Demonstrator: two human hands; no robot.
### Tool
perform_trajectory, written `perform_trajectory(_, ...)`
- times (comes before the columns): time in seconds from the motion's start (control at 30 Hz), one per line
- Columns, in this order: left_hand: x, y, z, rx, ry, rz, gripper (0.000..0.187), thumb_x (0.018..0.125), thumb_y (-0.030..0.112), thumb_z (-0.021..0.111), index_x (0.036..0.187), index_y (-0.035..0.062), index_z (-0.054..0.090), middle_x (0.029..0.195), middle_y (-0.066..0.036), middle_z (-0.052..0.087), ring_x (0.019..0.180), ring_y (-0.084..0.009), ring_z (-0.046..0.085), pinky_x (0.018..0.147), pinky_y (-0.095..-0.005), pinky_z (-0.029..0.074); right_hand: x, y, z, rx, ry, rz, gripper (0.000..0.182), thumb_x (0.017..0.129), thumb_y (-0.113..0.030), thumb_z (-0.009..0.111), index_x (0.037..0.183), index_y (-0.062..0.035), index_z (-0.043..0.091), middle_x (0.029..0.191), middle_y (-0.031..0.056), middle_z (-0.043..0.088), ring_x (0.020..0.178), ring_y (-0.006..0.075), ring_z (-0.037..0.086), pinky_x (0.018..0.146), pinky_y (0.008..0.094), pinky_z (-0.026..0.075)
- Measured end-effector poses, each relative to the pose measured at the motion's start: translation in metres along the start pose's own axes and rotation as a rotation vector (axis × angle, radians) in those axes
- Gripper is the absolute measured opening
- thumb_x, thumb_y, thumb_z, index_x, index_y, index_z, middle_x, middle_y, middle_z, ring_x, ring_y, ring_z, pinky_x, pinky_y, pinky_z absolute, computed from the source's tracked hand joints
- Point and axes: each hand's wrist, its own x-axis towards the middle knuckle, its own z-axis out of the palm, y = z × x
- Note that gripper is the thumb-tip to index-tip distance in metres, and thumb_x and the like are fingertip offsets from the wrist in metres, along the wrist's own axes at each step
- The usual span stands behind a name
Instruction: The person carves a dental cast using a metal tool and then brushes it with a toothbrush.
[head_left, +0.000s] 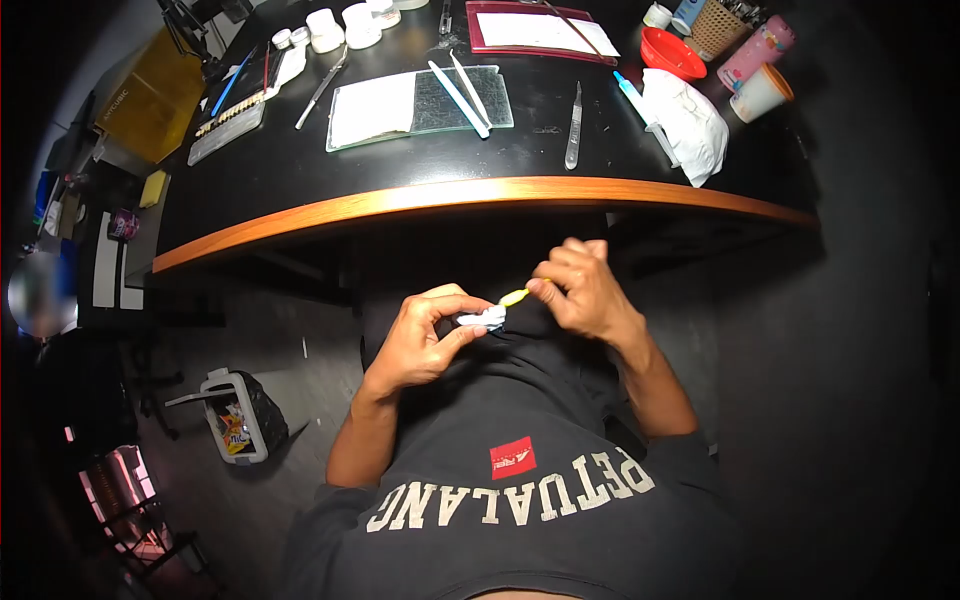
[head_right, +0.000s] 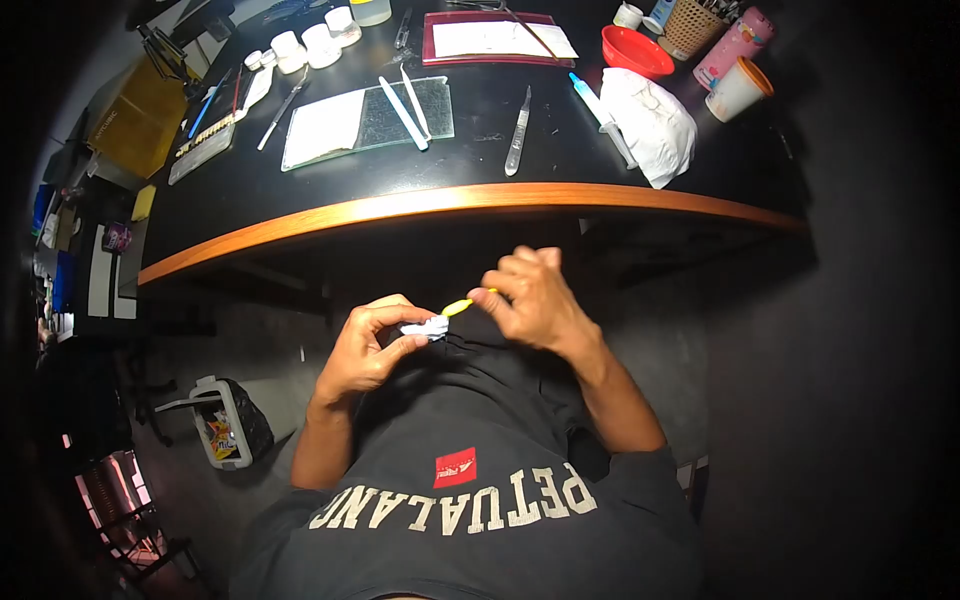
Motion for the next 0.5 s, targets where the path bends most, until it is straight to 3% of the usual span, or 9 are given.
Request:
perform_trajectory(0.07, 0.000, -0.008, 0.001, 0.004, 0.022, 0.020, 0.025, 0.090, 0.000, 0.078, 0.116, -0.0011, 0.081, 0.094, -0.009, 0.073, 0.082, -0.0156, 0.068, 0.073, -0.0288, 0.050, -0.006, 0.019, -0.008, -0.041, -0.056, 0.092, 0.028, 0.097, -0.036, 0.078, 0.088, -0.0099, 0.078, 0.076, 0.0032, 0.057, 0.082, 0.0237, 0.055, 0.089, 0.0426, 0.034)
perform_trajectory(0.23, 0.005, -0.010, 0.003, 0.056, 0.014, 0.014, 0.025, 0.090, -0.001, 0.077, 0.115, -0.0013, 0.080, 0.096, -0.009, 0.072, 0.082, -0.0161, 0.067, 0.071, -0.0285, 0.050, 0.005, -0.016, -0.007, 0.083, 0.029, -0.149, 0.029, 0.094, -0.041, 0.081, 0.085, -0.0134, 0.080, 0.077, 0.0030, 0.060, 0.085, 0.0241, 0.057, 0.089, 0.0448, 0.037)
perform_trajectory(0.3, 0.004, -0.005, 0.002, 0.065, 0.003, 0.053, 0.025, 0.090, -0.002, 0.076, 0.115, -0.0016, 0.080, 0.096, -0.009, 0.072, 0.081, -0.0161, 0.067, 0.071, -0.0285, 0.050, 0.006, -0.005, 0.006, 0.049, 0.006, -0.124, 0.029, 0.093, -0.042, 0.082, 0.087, -0.0141, 0.081, 0.078, 0.0027, 0.062, 0.084, 0.0239, 0.058, 0.089, 0.0450, 0.037)
perform_trajectory(0.4, -0.001, -0.011, -0.009, -0.074, -0.035, -0.068, 0.023, 0.094, -0.001, 0.075, 0.117, -0.0042, 0.078, 0.101, -0.006, 0.070, 0.088, -0.0107, 0.063, 0.075, -0.0273, 0.048, 0.004, 0.011, 0.003, 0.048, 0.005, 0.075, 0.028, 0.094, -0.041, 0.082, 0.088, -0.0145, 0.083, 0.077, 0.0022, 0.062, 0.082, 0.0228, 0.058, 0.088, 0.0447, 0.037)
perform_trajectory(0.5, -0.001, -0.014, -0.016, -0.003, -0.110, -0.052, 0.023, 0.097, 0.000, 0.073, 0.120, -0.0045, 0.077, 0.105, -0.005, 0.069, 0.091, -0.0098, 0.063, 0.077, -0.0264, 0.049, 0.010, -0.006, -0.002, 0.144, 0.048, -0.123, 0.027, 0.095, -0.041, 0.082, 0.088, -0.0149, 0.083, 0.076, 0.0022, 0.061, 0.083, 0.0228, 0.060, 0.087, 0.0455, 0.037)
